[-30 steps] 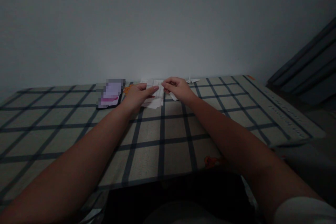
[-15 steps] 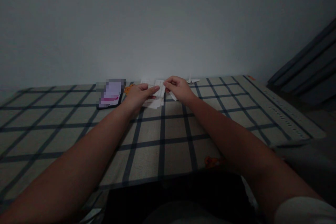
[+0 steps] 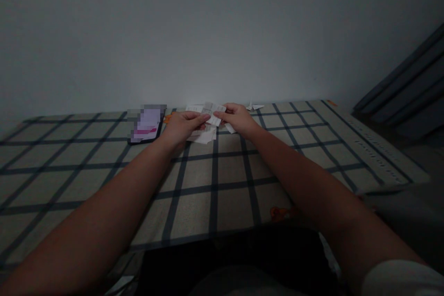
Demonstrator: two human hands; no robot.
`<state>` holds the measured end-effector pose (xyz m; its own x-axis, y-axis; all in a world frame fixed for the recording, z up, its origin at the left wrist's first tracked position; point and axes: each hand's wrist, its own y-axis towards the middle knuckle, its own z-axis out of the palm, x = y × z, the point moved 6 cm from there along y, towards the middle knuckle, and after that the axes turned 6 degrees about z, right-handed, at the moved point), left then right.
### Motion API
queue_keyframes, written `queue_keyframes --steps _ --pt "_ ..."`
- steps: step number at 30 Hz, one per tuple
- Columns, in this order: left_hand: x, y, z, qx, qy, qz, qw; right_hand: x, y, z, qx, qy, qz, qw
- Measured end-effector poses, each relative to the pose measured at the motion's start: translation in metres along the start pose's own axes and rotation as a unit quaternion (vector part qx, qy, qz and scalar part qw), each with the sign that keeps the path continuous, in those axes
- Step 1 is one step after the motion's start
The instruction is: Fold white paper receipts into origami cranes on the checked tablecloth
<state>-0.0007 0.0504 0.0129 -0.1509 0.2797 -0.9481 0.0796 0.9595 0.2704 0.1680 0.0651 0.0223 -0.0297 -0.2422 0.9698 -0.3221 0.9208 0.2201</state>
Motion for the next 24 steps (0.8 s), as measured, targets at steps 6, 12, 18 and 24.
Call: queue_keyframes --steps 6,12,18,24 --pt "0.002 0.0 0.004 0.02 -0.031 -0.009 0.999 -0.001 -0.001 -0.005 -0.021 0.017 0.022 0.999" --pt "0.003 0.002 0.0 0.016 -0.013 -0.003 1.0 -0.004 0.001 -0.004 -0.018 0.053 0.022 0.998" --pt "0.005 0.005 0.0 0.018 -0.037 -0.016 0.999 -0.012 0.006 -0.005 -0.01 0.09 0.043 0.995" --pt "0.009 0.006 0.001 0.017 -0.127 -0.03 0.991 -0.016 0.007 -0.009 -0.006 0.086 0.052 0.995"
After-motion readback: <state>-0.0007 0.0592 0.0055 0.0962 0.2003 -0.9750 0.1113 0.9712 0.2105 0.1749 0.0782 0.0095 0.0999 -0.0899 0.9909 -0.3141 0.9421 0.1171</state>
